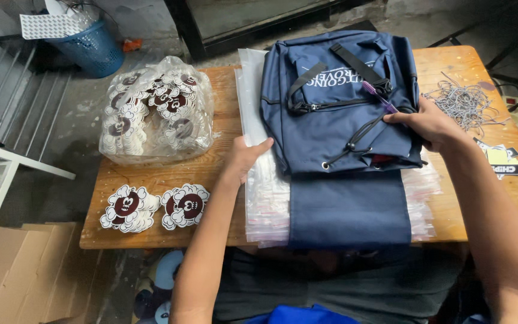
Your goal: The person uses a purple toothbrush to scrub the surface of a blue backpack, focusing on the front pocket, straps, and main body. They also handle a bag of stickers and a stack of plastic bags on the table.
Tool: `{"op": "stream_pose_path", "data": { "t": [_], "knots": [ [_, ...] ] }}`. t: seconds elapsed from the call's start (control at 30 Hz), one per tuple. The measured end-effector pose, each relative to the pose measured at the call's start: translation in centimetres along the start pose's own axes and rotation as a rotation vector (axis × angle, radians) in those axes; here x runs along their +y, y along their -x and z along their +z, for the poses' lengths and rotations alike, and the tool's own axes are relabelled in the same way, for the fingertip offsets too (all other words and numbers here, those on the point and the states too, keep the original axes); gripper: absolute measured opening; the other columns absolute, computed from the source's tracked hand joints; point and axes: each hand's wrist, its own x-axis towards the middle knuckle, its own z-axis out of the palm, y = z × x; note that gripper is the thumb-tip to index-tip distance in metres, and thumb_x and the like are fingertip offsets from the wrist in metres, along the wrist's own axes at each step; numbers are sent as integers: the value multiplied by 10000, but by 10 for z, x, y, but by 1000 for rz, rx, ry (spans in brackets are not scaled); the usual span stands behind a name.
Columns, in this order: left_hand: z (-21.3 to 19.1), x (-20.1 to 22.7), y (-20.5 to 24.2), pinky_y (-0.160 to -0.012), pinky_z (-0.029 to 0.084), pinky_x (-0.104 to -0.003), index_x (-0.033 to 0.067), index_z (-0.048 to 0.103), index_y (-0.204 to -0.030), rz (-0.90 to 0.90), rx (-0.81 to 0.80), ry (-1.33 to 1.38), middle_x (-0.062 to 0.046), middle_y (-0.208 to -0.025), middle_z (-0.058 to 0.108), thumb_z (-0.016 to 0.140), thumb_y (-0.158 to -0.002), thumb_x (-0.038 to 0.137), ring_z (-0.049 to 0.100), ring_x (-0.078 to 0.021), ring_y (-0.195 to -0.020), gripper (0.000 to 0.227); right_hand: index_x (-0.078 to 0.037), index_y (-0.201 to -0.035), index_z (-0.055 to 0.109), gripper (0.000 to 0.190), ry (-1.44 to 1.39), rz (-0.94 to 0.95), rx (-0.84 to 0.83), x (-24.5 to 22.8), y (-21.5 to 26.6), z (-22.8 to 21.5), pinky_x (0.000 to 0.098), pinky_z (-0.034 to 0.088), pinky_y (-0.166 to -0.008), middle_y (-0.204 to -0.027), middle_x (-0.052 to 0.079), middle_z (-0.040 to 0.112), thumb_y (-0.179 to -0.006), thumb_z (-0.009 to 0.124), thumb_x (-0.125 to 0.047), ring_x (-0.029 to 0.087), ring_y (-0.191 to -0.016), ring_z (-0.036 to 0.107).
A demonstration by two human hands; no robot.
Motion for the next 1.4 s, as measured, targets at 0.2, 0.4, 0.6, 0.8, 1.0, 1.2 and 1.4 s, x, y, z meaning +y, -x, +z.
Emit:
{"op": "stream_pose_path", "data": {
  "t": [0.2,0.4,0.6,0.8,1.0,1.2,1.4],
  "knots": [
    [-10,-1,-15,-625,465,-290,114,732,-893,93,34,63,17,-813,717,808,-761,293,639,-112,-724,235,-215,-1185,513,462,52,-40,36,6,-2,1,341,501,-589,-1001,56,659,-808,769,-138,198,-835,649],
    [-43,25,-12,-837,511,-295,130,756,-1025,306,10,-57,12,-990,772,743,-819,274,697,-120,-914,252,-177,-1250,521,494,82,-16,48,4,16,2,364,529,-659,-1098,80,660,-821,767,-162,218,-908,648],
    [-76,59,4,-732,525,-252,109,702,-935,491,-157,90,22,-884,704,657,-908,173,656,-90,-798,83,-136,-1091,504,464,259,-67,108,24,-1,-5,357,293,-415,-874,86,531,-776,813,-279,196,-651,454],
    [-116,127,82,-914,477,-282,168,606,-1164,248,6,-173,40,-1113,708,623,-871,383,661,-104,-1007,363,-108,-1285,532,540,288,-167,85,29,1,-2,368,465,-760,-1143,124,603,-802,769,-160,236,-984,539],
    [-142,142,86,-814,553,-226,122,621,-1167,435,-83,7,22,-1072,729,617,-901,206,692,-74,-923,279,-144,-1380,445,626,636,-68,74,5,31,6,487,439,-527,-1126,221,629,-850,732,-312,363,-812,583],
    [-191,157,95,-793,584,-187,105,670,-1069,657,-192,93,21,-996,733,642,-935,134,714,-63,-865,141,61,-1418,295,822,819,62,37,-22,53,11,507,470,-833,-1337,321,557,-910,692,-449,467,-1131,603],
    [-249,158,84,-754,470,-247,286,653,-954,667,565,-314,166,-1048,670,867,-944,374,595,-7,-925,232,71,-1330,517,900,1182,-247,277,-55,80,36,595,492,-924,-1329,347,580,-918,560,-729,491,-1223,548]
  ]
}}
